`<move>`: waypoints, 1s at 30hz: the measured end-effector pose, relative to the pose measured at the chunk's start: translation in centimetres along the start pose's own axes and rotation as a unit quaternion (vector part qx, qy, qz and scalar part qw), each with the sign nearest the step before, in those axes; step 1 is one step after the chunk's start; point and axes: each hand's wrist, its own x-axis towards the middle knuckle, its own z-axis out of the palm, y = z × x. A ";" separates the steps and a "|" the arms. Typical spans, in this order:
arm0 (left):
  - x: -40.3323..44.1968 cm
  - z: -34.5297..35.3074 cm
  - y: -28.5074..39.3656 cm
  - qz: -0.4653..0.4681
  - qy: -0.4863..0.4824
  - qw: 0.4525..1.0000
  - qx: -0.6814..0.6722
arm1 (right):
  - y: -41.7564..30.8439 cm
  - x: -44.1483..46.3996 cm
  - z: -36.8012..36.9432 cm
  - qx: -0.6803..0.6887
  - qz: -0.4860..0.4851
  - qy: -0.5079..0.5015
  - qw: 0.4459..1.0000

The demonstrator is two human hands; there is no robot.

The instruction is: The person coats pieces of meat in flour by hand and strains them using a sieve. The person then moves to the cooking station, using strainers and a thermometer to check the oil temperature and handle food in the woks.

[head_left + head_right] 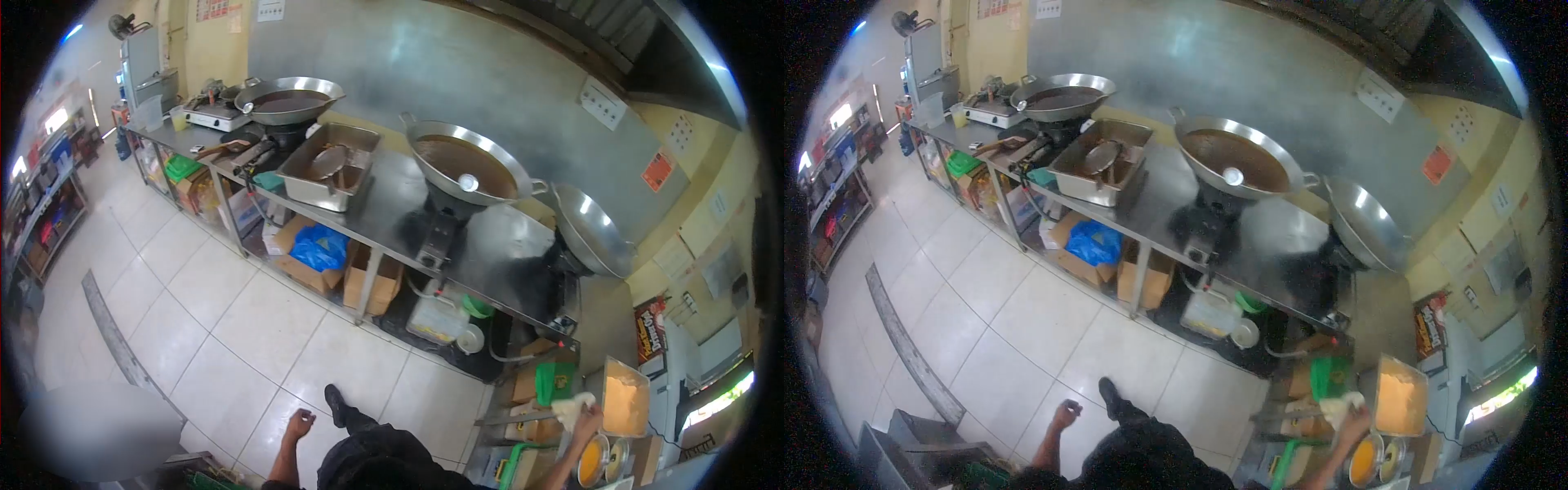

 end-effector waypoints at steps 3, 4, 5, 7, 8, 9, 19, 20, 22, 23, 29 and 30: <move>-1.9 -2.5 -2.5 -0.098 -0.006 0.995 -0.037 | -14.4 -0.7 13.1 0.050 -0.004 -0.123 0.991; -3.3 -3.2 -4.2 -0.157 -0.011 0.985 -0.066 | -17.4 -1.3 18.6 0.085 -0.031 -0.157 0.983; -3.7 -4.5 -6.1 -0.183 0.022 0.980 -0.080 | -20.9 -2.5 23.4 0.112 -0.034 -0.194 0.974; -6.3 -6.2 -11.1 -0.097 -0.010 0.993 0.070 | -30.4 -5.9 31.5 0.146 -0.054 -0.278 0.948; -7.9 -8.1 -12.2 -0.072 -0.017 0.994 0.085 | -34.6 -7.6 35.5 0.166 -0.094 -0.334 0.923; -8.9 -9.6 -12.0 -0.135 0.038 0.980 0.144 | -38.7 -9.4 39.4 0.172 -0.110 -0.363 0.909; -16.2 -16.3 -10.0 -0.359 0.545 0.650 -0.390 | -79.0 -32.9 53.0 0.319 -0.426 -0.528 0.662; -16.0 -15.7 -11.4 -0.360 0.552 0.641 -0.395 | -81.4 -35.2 53.8 0.323 -0.434 -0.529 0.653; -15.6 -17.2 -13.2 -0.363 0.529 0.595 -0.484 | -86.4 -40.2 52.5 0.321 -0.390 -0.594 0.626; -15.7 -18.3 -14.6 -0.356 0.538 0.589 -0.487 | -87.9 -42.9 53.6 0.338 -0.420 -0.584 0.606; -14.8 -28.4 -25.0 -0.346 0.595 0.489 -0.536 | -98.0 -56.3 51.9 0.332 -0.411 -0.616 0.584; -14.4 -29.5 -27.0 -0.314 0.609 0.481 -0.546 | -98.9 -58.2 50.9 0.282 -0.412 -0.639 0.584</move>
